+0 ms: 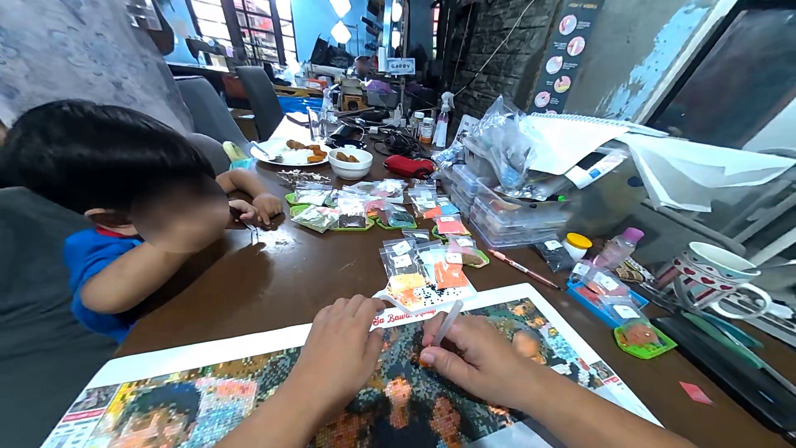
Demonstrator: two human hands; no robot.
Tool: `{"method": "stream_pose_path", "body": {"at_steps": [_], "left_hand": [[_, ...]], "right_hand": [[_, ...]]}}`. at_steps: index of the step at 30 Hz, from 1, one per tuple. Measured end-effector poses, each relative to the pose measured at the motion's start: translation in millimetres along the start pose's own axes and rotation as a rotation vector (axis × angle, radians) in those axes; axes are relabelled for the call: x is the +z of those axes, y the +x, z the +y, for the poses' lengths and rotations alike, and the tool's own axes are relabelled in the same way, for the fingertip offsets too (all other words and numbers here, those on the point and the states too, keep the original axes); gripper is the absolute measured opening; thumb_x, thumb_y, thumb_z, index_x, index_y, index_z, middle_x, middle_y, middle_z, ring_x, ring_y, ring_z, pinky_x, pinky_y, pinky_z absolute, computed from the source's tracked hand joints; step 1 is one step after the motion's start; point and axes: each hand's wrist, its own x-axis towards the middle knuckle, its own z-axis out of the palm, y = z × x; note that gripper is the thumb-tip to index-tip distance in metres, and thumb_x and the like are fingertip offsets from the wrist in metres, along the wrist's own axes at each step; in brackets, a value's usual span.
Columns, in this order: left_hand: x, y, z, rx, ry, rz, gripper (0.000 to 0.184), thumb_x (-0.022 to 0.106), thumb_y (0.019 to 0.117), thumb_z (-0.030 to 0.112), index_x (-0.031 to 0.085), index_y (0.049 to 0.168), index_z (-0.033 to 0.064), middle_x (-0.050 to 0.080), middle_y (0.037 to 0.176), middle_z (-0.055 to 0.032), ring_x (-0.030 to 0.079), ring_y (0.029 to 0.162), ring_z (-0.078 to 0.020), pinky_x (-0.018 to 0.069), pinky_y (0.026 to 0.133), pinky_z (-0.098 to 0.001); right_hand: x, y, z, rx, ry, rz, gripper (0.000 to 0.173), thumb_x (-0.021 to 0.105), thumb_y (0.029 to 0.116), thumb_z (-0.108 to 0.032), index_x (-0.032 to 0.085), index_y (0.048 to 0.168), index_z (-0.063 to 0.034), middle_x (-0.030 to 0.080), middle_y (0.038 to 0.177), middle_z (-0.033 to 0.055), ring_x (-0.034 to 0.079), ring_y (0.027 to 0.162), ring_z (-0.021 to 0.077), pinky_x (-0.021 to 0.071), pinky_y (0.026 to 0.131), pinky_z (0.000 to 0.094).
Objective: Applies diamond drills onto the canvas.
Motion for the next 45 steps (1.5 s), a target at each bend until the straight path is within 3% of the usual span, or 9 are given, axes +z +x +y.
{"method": "stream_pose_path", "body": {"at_steps": [14, 22, 27, 32, 38, 45], "left_hand": [[1.0, -0.3, -0.1, -0.009, -0.007, 0.015, 0.034, 0.051, 0.1009, 0.023, 0.065, 0.128, 0.0077, 0.067, 0.117, -0.0100, 0.061, 0.114, -0.0305, 0.0436, 0.101, -0.0520], [4.0, 0.2, -2.6, 0.038, -0.016, 0.063, 0.035, 0.050, 0.0987, 0.022, 0.066, 0.125, 0.0058, 0.069, 0.115, -0.0123, 0.063, 0.112, -0.0336, 0.0454, 0.098, -0.0563], [10.7, 0.2, -8.0, 0.103, -0.017, 0.144, 0.035, 0.050, 0.0958, 0.023, 0.067, 0.121, 0.0050, 0.069, 0.109, -0.0141, 0.066, 0.105, -0.0368, 0.0479, 0.092, -0.0594], [4.7, -0.4, -6.0, 0.085, -0.037, 0.085, 0.037, 0.051, 0.0965, 0.020, 0.065, 0.125, 0.0016, 0.069, 0.113, -0.0177, 0.064, 0.110, -0.0402, 0.0458, 0.096, -0.0609], [2.9, -1.1, -5.0, 0.078, -0.040, 0.060, 0.036, 0.053, 0.0966, 0.019, 0.065, 0.126, 0.0014, 0.068, 0.114, -0.0180, 0.063, 0.111, -0.0406, 0.0448, 0.098, -0.0597], [4.3, -1.2, -3.8, 0.079, -0.033, 0.094, 0.033, 0.057, 0.0953, 0.017, 0.066, 0.123, 0.0012, 0.069, 0.111, -0.0180, 0.065, 0.107, -0.0403, 0.0473, 0.095, -0.0587]], "right_hand": [[3.3, -2.6, -0.8, 0.033, 0.015, 0.031, 0.026, 0.053, 0.1070, -0.023, 0.063, 0.103, 0.0001, 0.060, 0.075, 0.0071, 0.056, 0.065, 0.0073, 0.0469, 0.062, 0.0202], [4.1, -2.2, -2.2, 0.027, -0.015, 0.046, 0.024, 0.055, 0.1056, -0.022, 0.063, 0.102, 0.0005, 0.061, 0.075, 0.0087, 0.057, 0.065, 0.0102, 0.0486, 0.061, 0.0225], [-7.1, 1.2, -5.8, 0.056, 0.080, 0.087, 0.025, 0.053, 0.1067, -0.022, 0.063, 0.104, 0.0011, 0.060, 0.075, 0.0054, 0.055, 0.064, 0.0053, 0.0473, 0.060, 0.0198], [-36.3, 23.1, -5.1, 0.254, 0.142, 0.195, 0.021, 0.054, 0.1050, -0.023, 0.064, 0.102, -0.0045, 0.063, 0.079, -0.0024, 0.060, 0.070, 0.0007, 0.0521, 0.068, 0.0196], [-43.0, 50.8, 30.8, 0.454, 0.126, 0.222, 0.016, 0.055, 0.1051, -0.018, 0.063, 0.105, -0.0030, 0.063, 0.080, 0.0032, 0.063, 0.072, 0.0087, 0.0542, 0.071, 0.0268], [-31.8, 48.9, 44.8, 0.460, 0.124, 0.177, 0.020, 0.055, 0.1054, -0.024, 0.063, 0.104, -0.0054, 0.061, 0.077, 0.0003, 0.059, 0.069, 0.0055, 0.0502, 0.068, 0.0236]]}}
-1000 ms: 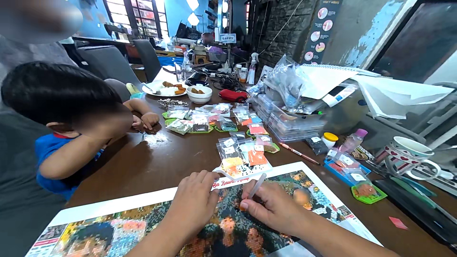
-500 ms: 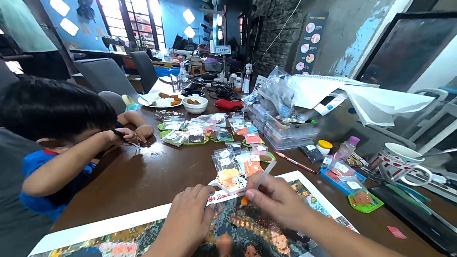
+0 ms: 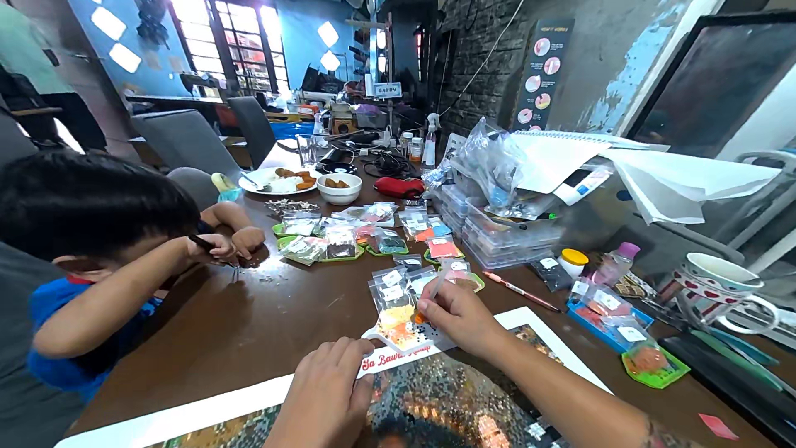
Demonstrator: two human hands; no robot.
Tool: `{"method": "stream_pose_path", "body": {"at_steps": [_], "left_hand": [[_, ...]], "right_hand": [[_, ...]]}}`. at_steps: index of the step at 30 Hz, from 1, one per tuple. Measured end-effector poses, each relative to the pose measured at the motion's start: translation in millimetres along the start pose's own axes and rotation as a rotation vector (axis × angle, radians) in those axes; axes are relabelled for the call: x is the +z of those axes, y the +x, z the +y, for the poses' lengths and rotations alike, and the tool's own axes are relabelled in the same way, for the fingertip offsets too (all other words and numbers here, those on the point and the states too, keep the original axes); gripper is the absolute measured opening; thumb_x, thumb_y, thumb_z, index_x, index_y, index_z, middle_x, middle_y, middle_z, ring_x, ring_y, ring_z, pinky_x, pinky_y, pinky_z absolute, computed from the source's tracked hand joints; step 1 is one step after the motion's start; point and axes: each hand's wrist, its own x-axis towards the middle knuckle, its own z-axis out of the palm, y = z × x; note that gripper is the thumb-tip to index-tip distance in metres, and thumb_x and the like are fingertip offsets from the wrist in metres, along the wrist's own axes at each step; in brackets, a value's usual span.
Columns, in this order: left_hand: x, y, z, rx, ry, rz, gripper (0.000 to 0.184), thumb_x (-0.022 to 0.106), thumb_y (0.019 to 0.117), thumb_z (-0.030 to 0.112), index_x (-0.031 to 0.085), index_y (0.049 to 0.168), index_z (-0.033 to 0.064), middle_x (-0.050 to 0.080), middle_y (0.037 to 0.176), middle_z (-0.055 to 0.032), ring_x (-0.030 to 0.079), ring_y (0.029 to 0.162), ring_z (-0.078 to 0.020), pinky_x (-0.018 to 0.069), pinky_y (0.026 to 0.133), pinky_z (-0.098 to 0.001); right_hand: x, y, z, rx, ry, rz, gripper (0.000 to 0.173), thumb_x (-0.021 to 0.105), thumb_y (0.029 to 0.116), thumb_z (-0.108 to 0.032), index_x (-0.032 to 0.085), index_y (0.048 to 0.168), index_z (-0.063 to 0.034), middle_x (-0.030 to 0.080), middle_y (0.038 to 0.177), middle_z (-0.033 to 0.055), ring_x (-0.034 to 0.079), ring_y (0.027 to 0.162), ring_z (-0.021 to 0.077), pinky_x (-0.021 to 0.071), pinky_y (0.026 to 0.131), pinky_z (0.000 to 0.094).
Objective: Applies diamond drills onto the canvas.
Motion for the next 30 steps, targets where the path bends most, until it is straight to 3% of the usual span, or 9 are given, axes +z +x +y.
{"method": "stream_pose_path", "body": {"at_steps": [6, 21, 30], "left_hand": [[-0.6, -1.4, 0.4, 0.006, -0.001, 0.007, 0.032, 0.058, 0.0957, 0.017, 0.066, 0.123, 0.0013, 0.069, 0.111, -0.0187, 0.065, 0.107, -0.0411, 0.0478, 0.094, -0.0599], [-3.9, -1.1, -0.6, 0.007, -0.011, -0.031, 0.033, 0.057, 0.0971, 0.017, 0.065, 0.124, -0.0004, 0.068, 0.112, -0.0203, 0.064, 0.107, -0.0421, 0.0473, 0.093, -0.0590], [-3.9, -2.0, -1.6, 0.009, -0.012, -0.035, 0.033, 0.057, 0.0972, 0.017, 0.065, 0.124, 0.0000, 0.068, 0.113, -0.0203, 0.064, 0.107, -0.0425, 0.0468, 0.094, -0.0602]], "right_hand": [[-1.3, -1.7, 5.8, -0.044, -0.092, 0.010, 0.022, 0.055, 0.1055, -0.025, 0.064, 0.103, -0.0056, 0.058, 0.074, -0.0005, 0.055, 0.065, 0.0048, 0.0474, 0.064, 0.0233], [-11.4, 3.8, 15.7, -0.054, -0.117, 0.149, 0.018, 0.056, 0.1050, -0.021, 0.063, 0.105, -0.0050, 0.064, 0.076, 0.0021, 0.063, 0.066, 0.0081, 0.0544, 0.065, 0.0261], [-10.5, 5.1, 18.9, -0.072, -0.244, 0.128, 0.019, 0.056, 0.1048, -0.021, 0.065, 0.105, -0.0048, 0.068, 0.078, 0.0040, 0.067, 0.069, 0.0114, 0.0568, 0.068, 0.0311]]}}
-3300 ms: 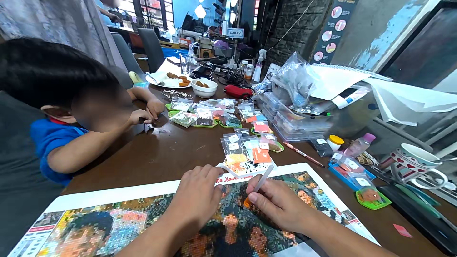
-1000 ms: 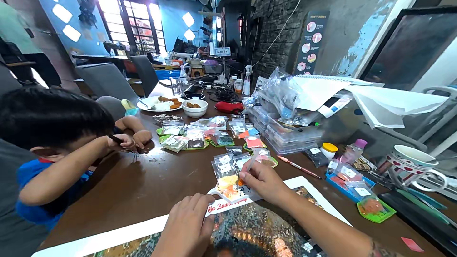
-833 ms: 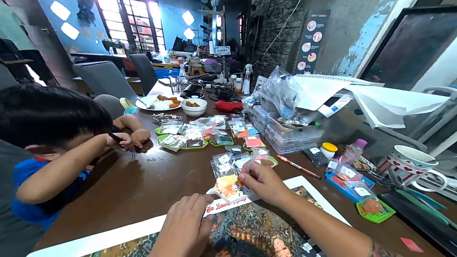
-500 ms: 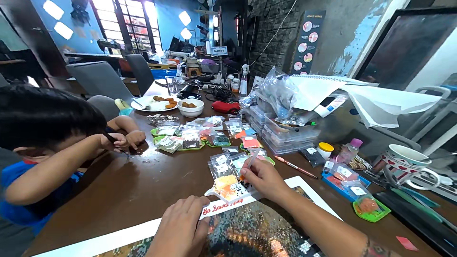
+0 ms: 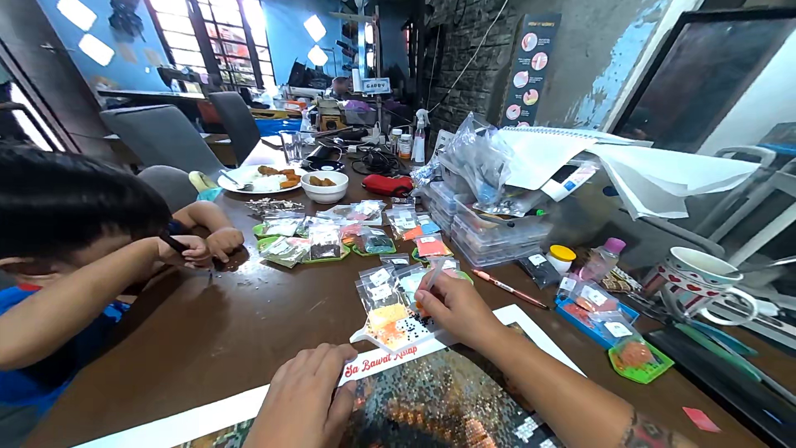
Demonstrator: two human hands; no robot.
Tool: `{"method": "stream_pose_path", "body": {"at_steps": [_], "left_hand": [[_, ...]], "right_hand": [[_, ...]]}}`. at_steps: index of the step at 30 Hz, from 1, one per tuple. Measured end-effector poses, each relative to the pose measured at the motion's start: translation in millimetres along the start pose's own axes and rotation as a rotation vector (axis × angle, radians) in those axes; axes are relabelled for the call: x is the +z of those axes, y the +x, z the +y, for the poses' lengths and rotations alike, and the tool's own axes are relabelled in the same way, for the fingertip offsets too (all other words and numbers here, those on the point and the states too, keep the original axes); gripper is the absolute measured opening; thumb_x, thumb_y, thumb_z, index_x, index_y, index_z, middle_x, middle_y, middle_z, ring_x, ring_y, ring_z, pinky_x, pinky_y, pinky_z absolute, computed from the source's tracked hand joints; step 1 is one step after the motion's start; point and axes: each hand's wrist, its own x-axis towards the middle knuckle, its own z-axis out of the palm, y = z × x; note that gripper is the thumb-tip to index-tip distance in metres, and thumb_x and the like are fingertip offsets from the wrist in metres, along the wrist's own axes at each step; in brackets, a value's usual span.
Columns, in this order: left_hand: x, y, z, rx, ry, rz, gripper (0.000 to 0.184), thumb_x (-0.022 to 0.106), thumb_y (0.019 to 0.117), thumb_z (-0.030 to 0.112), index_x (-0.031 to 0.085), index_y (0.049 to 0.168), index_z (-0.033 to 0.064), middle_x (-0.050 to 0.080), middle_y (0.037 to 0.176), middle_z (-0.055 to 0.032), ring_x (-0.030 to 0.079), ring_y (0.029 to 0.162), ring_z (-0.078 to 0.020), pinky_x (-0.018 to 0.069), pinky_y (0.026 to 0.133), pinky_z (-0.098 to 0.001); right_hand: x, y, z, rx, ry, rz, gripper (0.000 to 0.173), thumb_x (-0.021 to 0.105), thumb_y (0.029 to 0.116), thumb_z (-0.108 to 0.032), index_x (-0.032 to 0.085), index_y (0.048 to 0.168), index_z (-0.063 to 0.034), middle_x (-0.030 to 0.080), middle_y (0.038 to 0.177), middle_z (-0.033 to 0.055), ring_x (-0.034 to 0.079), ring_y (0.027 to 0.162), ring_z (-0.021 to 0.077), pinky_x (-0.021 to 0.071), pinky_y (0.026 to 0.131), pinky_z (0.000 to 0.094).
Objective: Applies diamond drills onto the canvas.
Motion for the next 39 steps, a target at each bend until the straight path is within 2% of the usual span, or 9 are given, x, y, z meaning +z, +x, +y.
{"method": "stream_pose_path", "body": {"at_steps": [5, 8, 11, 14, 17, 20, 25, 29, 39], "left_hand": [[-0.6, 0.7, -0.9, 0.005, -0.009, -0.009, 0.033, 0.057, 0.0974, 0.017, 0.064, 0.125, -0.0001, 0.067, 0.113, -0.0207, 0.064, 0.107, -0.0429, 0.0462, 0.095, -0.0611], [-0.1, 0.1, -1.4, 0.010, -0.006, 0.000, 0.033, 0.057, 0.0975, 0.018, 0.065, 0.124, -0.0005, 0.068, 0.112, -0.0208, 0.064, 0.106, -0.0432, 0.0468, 0.094, -0.0612], [0.0, 0.0, -1.1, 0.008, 0.000, 0.000, 0.034, 0.056, 0.0977, 0.018, 0.065, 0.125, 0.0002, 0.068, 0.113, -0.0207, 0.064, 0.107, -0.0431, 0.0469, 0.094, -0.0603], [0.4, -0.3, -0.6, 0.007, 0.004, 0.008, 0.033, 0.056, 0.0971, 0.018, 0.065, 0.124, 0.0005, 0.068, 0.112, -0.0199, 0.064, 0.106, -0.0425, 0.0472, 0.093, -0.0600], [0.7, 0.1, -0.6, 0.010, 0.001, 0.012, 0.033, 0.057, 0.0971, 0.018, 0.065, 0.124, 0.0003, 0.068, 0.112, -0.0203, 0.064, 0.105, -0.0428, 0.0473, 0.092, -0.0604], [0.7, 0.0, -1.2, 0.012, 0.001, 0.012, 0.033, 0.057, 0.0968, 0.017, 0.065, 0.124, -0.0004, 0.068, 0.112, -0.0208, 0.064, 0.106, -0.0432, 0.0471, 0.092, -0.0605], [1.1, -0.1, -1.2, 0.018, 0.003, 0.018, 0.033, 0.057, 0.0968, 0.018, 0.065, 0.124, -0.0003, 0.068, 0.110, -0.0203, 0.064, 0.105, -0.0430, 0.0471, 0.092, -0.0608], [1.3, -0.4, -1.9, 0.017, 0.003, 0.016, 0.034, 0.056, 0.0973, 0.018, 0.065, 0.124, 0.0000, 0.068, 0.112, -0.0203, 0.064, 0.106, -0.0428, 0.0469, 0.093, -0.0605], [2.6, -0.2, -2.7, 0.016, 0.010, 0.024, 0.034, 0.056, 0.0970, 0.019, 0.065, 0.124, 0.0010, 0.068, 0.111, -0.0193, 0.065, 0.105, -0.0425, 0.0477, 0.092, -0.0605]], "right_hand": [[-1.8, 0.1, -2.5, 0.036, 0.044, -0.026, 0.020, 0.056, 0.1045, -0.022, 0.065, 0.103, -0.0041, 0.063, 0.076, 0.0040, 0.061, 0.067, 0.0117, 0.0529, 0.066, 0.0314], [-3.8, -1.0, -5.5, 0.075, 0.116, 0.024, 0.016, 0.057, 0.1044, -0.018, 0.064, 0.103, -0.0038, 0.066, 0.077, 0.0031, 0.065, 0.067, 0.0091, 0.0562, 0.067, 0.0280], [-2.7, -1.2, -3.8, 0.042, 0.044, 0.045, 0.015, 0.058, 0.1042, -0.019, 0.064, 0.102, -0.0051, 0.066, 0.074, 0.0012, 0.065, 0.065, 0.0079, 0.0558, 0.065, 0.0272], [-1.1, -0.9, -0.8, -0.014, -0.049, 0.020, 0.019, 0.057, 0.1036, -0.023, 0.066, 0.100, -0.0068, 0.063, 0.073, 0.0015, 0.062, 0.064, 0.0096, 0.0531, 0.063, 0.0302], [-1.4, -1.7, -2.6, -0.009, 0.059, 0.001, 0.018, 0.059, 0.1028, -0.021, 0.066, 0.098, -0.0058, 0.059, 0.070, 0.0003, 0.055, 0.061, 0.0074, 0.0478, 0.059, 0.0263], [-2.6, -2.2, -3.2, 0.008, 0.145, 0.032, 0.016, 0.058, 0.1033, -0.019, 0.065, 0.100, -0.0052, 0.065, 0.074, 0.0015, 0.064, 0.064, 0.0076, 0.0558, 0.063, 0.0263], [-0.2, -2.6, 0.1, 0.005, 0.150, 0.048, 0.016, 0.058, 0.1034, -0.018, 0.065, 0.100, -0.0049, 0.063, 0.072, 0.0008, 0.061, 0.061, 0.0063, 0.0526, 0.061, 0.0235], [-0.1, -2.1, -1.8, 0.023, 0.180, 0.035, 0.014, 0.058, 0.1034, -0.017, 0.064, 0.100, -0.0047, 0.065, 0.074, 0.0017, 0.063, 0.063, 0.0068, 0.0547, 0.063, 0.0243], [1.3, -2.6, -4.3, 0.038, 0.181, 0.006, 0.014, 0.059, 0.1031, -0.018, 0.064, 0.099, -0.0056, 0.058, 0.069, -0.0003, 0.054, 0.058, 0.0057, 0.0466, 0.057, 0.0230]]}}
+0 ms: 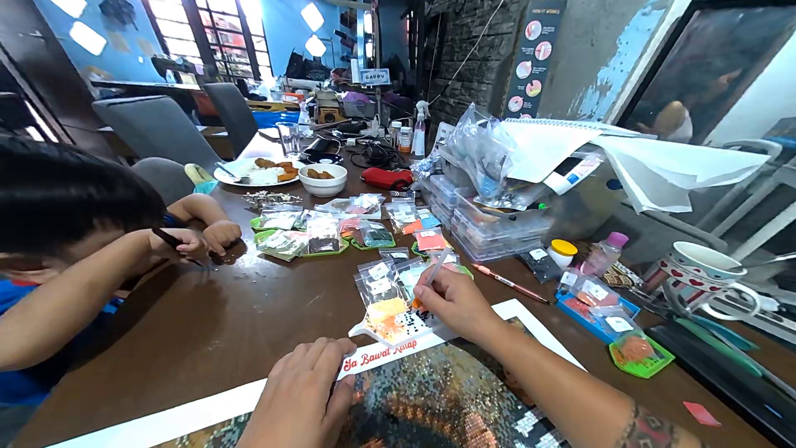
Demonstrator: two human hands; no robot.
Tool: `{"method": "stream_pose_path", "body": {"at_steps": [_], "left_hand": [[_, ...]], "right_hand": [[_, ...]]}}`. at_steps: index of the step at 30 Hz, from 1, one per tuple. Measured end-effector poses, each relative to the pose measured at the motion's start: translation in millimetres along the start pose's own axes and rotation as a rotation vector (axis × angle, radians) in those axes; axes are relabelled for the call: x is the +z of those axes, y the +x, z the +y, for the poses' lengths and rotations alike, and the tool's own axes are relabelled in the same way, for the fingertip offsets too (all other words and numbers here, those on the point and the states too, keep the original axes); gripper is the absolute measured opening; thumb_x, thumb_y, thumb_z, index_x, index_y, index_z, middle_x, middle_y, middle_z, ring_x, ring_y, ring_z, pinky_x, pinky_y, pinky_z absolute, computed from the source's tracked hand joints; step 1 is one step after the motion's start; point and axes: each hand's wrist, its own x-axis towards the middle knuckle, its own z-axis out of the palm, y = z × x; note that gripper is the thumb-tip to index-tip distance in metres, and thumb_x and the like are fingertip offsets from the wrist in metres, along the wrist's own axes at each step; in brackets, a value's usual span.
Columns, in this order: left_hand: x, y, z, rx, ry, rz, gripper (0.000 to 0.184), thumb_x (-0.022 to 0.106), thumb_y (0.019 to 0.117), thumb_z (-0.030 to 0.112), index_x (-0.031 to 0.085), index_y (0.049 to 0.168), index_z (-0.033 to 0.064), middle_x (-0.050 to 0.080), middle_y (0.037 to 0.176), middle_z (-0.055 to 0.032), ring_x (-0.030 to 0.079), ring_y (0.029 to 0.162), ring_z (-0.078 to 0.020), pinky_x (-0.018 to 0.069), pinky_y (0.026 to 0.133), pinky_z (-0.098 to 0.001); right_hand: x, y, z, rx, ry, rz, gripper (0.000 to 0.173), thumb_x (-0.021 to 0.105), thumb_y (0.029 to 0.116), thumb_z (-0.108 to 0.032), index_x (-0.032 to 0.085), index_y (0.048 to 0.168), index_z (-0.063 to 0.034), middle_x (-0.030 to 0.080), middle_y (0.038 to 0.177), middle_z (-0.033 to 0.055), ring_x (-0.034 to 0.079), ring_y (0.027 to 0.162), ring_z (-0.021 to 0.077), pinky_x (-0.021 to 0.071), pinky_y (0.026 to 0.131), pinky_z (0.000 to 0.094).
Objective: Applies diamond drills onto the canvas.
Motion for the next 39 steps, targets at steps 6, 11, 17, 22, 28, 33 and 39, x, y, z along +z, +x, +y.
{"method": "stream_pose_path", "body": {"at_steps": [6, 11, 17, 22, 28, 33, 39], "left_hand": [[1.4, 0.3, 0.0, 0.010, 0.002, 0.020, 0.033, 0.056, 0.0957, 0.018, 0.066, 0.123, 0.0009, 0.068, 0.110, -0.0190, 0.065, 0.105, -0.0427, 0.0480, 0.091, -0.0605], [1.7, 0.1, -0.5, 0.015, 0.008, 0.021, 0.033, 0.056, 0.0957, 0.018, 0.065, 0.123, 0.0015, 0.068, 0.108, -0.0181, 0.065, 0.104, -0.0418, 0.0480, 0.091, -0.0600], [2.3, 0.0, -0.7, 0.026, 0.023, 0.033, 0.033, 0.055, 0.0959, 0.019, 0.066, 0.122, 0.0021, 0.068, 0.108, -0.0173, 0.065, 0.103, -0.0410, 0.0486, 0.090, -0.0591], [2.7, 0.0, -0.8, 0.028, 0.017, 0.035, 0.033, 0.056, 0.0953, 0.018, 0.065, 0.122, 0.0013, 0.069, 0.108, -0.0179, 0.065, 0.103, -0.0414, 0.0486, 0.089, -0.0595], [1.0, 0.5, 0.0, 0.019, 0.016, 0.018, 0.032, 0.057, 0.0961, 0.018, 0.066, 0.122, 0.0016, 0.068, 0.110, -0.0187, 0.065, 0.104, -0.0418, 0.0487, 0.090, -0.0602], [0.9, 0.2, -0.1, 0.019, 0.018, 0.022, 0.033, 0.056, 0.0962, 0.019, 0.066, 0.122, 0.0016, 0.069, 0.109, -0.0181, 0.065, 0.104, -0.0418, 0.0482, 0.091, -0.0602], [3.4, -0.1, -1.5, 0.031, 0.021, 0.048, 0.032, 0.056, 0.0953, 0.019, 0.066, 0.121, 0.0027, 0.069, 0.107, -0.0167, 0.066, 0.102, -0.0396, 0.0489, 0.089, -0.0591]], "right_hand": [[-0.2, 0.6, -0.3, 0.024, -0.016, -0.016, 0.015, 0.059, 0.1037, -0.019, 0.064, 0.099, -0.0062, 0.059, 0.069, -0.0003, 0.054, 0.059, 0.0058, 0.0466, 0.058, 0.0235], [-0.7, 0.3, -1.9, 0.040, -0.016, -0.015, 0.015, 0.059, 0.1038, -0.020, 0.064, 0.100, -0.0065, 0.059, 0.070, -0.0002, 0.056, 0.060, 0.0060, 0.0478, 0.059, 0.0235], [0.6, 0.2, -0.4, 0.017, -0.007, 0.000, 0.014, 0.060, 0.1035, -0.019, 0.064, 0.099, -0.0067, 0.059, 0.069, -0.0007, 0.056, 0.059, 0.0058, 0.0478, 0.058, 0.0228], [0.4, 0.0, -0.7, 0.025, 0.004, -0.003, 0.014, 0.060, 0.1032, -0.019, 0.064, 0.098, -0.0067, 0.057, 0.067, -0.0012, 0.054, 0.057, 0.0052, 0.0459, 0.056, 0.0221], [1.0, 0.5, 0.2, 0.015, -0.004, -0.003, 0.015, 0.059, 0.1030, -0.018, 0.065, 0.099, -0.0054, 0.060, 0.069, 0.0003, 0.056, 0.058, 0.0064, 0.0481, 0.057, 0.0243], [1.8, 0.6, -0.1, 0.013, -0.014, -0.006, 0.015, 0.059, 0.1032, -0.019, 0.065, 0.098, -0.0059, 0.060, 0.068, -0.0001, 0.055, 0.058, 0.0058, 0.0479, 0.057, 0.0237], [1.7, 0.7, -0.2, -0.008, -0.024, -0.002, 0.015, 0.059, 0.1029, -0.019, 0.065, 0.097, -0.0063, 0.058, 0.066, -0.0008, 0.054, 0.056, 0.0057, 0.0465, 0.055, 0.0233]]}}
